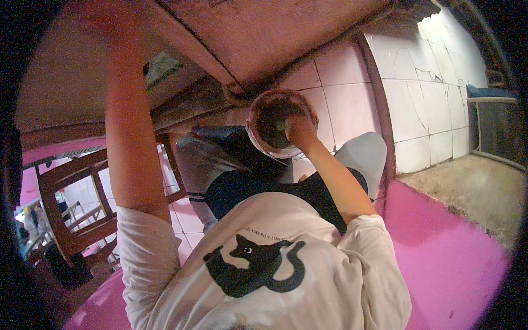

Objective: The person applies a gray mortar mixture to a damaged wall section using a trowel, periodically scooping more material from a small bucket.

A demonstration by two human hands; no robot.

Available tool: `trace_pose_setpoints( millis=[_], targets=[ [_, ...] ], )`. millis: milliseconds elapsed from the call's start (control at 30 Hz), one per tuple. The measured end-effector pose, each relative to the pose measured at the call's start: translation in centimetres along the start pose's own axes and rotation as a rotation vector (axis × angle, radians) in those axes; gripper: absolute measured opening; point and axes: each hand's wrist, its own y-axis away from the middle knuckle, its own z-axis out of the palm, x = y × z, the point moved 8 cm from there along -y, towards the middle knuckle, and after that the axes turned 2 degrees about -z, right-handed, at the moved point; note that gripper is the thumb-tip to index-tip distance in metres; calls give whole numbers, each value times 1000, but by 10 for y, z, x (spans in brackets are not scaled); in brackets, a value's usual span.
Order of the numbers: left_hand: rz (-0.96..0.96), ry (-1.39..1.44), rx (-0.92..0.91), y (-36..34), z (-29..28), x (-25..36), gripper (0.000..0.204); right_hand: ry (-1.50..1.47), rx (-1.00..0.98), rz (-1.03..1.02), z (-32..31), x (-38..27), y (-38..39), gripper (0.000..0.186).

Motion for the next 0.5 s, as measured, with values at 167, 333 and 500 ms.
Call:
trace_pose_setpoints(
  millis=[167, 333, 500],
  targets=[
    [-6, -4, -29, -2, 5, -10, 70, 113, -90, 81, 40, 24, -22, 26],
    [121, -68, 43, -5, -4, -4, 72, 428, -204, 125, 61, 18, -28, 29],
    [-63, -78, -2, 0, -2, -7, 71, 676, -50, -13, 53, -6, -25, 40]
  ],
)
